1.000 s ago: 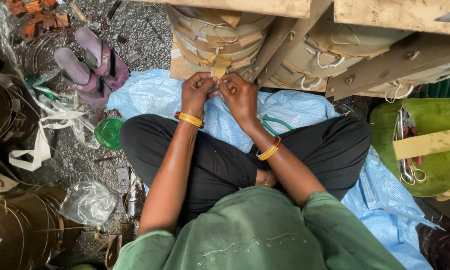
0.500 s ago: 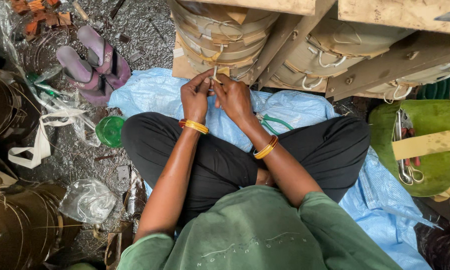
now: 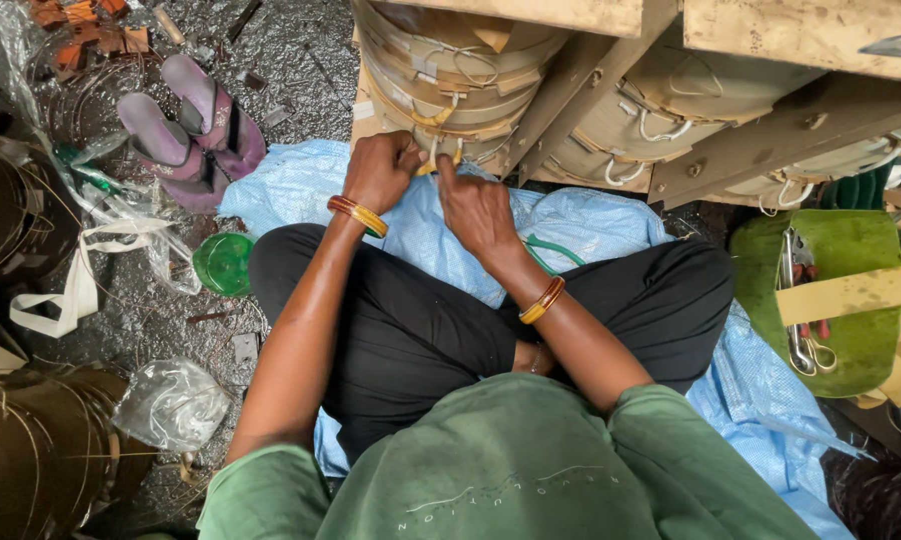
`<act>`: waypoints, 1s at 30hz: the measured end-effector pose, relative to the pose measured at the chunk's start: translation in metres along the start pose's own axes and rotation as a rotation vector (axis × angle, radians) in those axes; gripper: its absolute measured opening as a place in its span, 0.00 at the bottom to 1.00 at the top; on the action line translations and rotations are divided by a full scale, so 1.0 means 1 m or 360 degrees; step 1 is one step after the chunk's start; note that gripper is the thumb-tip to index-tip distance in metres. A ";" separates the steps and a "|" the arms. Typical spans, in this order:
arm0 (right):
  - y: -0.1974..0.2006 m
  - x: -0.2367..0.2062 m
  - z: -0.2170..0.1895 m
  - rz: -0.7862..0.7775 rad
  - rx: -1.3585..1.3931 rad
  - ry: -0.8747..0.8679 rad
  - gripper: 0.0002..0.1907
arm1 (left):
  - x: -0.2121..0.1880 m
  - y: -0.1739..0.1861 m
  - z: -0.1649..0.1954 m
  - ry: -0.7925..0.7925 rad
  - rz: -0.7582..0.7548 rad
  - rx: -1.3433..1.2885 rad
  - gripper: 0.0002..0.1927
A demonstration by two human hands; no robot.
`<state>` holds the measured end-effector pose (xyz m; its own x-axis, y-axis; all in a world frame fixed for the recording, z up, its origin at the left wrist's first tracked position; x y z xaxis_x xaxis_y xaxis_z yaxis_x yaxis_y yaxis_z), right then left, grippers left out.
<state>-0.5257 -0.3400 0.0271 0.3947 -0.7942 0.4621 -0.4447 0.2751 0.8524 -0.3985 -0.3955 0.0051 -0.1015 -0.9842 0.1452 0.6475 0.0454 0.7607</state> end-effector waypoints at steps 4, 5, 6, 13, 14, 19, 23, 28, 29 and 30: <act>0.003 0.000 0.006 0.0150 0.0103 0.0072 0.08 | 0.011 -0.005 0.025 -0.0110 0.0203 0.0018 0.10; 0.004 0.000 0.011 0.0187 0.0123 0.0072 0.08 | 0.013 -0.003 0.030 -0.0158 0.0275 0.0043 0.09; 0.005 0.000 0.015 0.0219 0.0145 0.0071 0.08 | 0.015 -0.014 0.020 -0.0014 0.0130 -0.0258 0.10; 0.001 0.001 0.059 0.0097 0.0843 -0.0315 0.07 | 0.002 -0.072 -0.008 0.0566 -0.0296 -0.1624 0.11; -0.001 0.002 0.063 0.0046 0.0824 -0.0374 0.07 | 0.003 -0.080 -0.004 0.0533 -0.0384 -0.1588 0.12; 0.026 -0.008 0.076 0.0278 0.1022 -0.0555 0.08 | 0.011 -0.097 -0.020 0.0735 -0.0112 -0.1437 0.08; 0.051 -0.019 0.062 0.0492 0.0922 -0.0396 0.16 | 0.016 -0.094 -0.017 0.0721 0.0111 -0.1395 0.07; 0.003 -0.015 0.060 0.0061 0.1000 -0.0736 0.26 | 0.002 -0.074 -0.013 0.0726 0.0406 -0.0825 0.08; -0.007 -0.015 0.060 0.0005 0.1133 -0.0800 0.26 | -0.003 -0.075 -0.017 0.0768 0.0394 -0.0859 0.10; -0.017 -0.016 0.062 -0.0053 0.1260 -0.0866 0.26 | -0.006 -0.074 -0.016 0.0690 0.0421 -0.0991 0.10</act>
<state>-0.5739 -0.3655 -0.0098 0.0783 -0.9925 0.0937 -0.9327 -0.0398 0.3584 -0.4340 -0.3958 -0.0619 0.3337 -0.9389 -0.0844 0.9245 0.3084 0.2240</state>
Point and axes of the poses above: each hand's wrist, its own x-axis towards the middle knuckle, its own y-axis out of the back of the hand, z = x × y, the point moved 10 cm from there along x, towards the middle knuckle, and after that the axes turned 9 degrees about x, right-handed, at the moved point
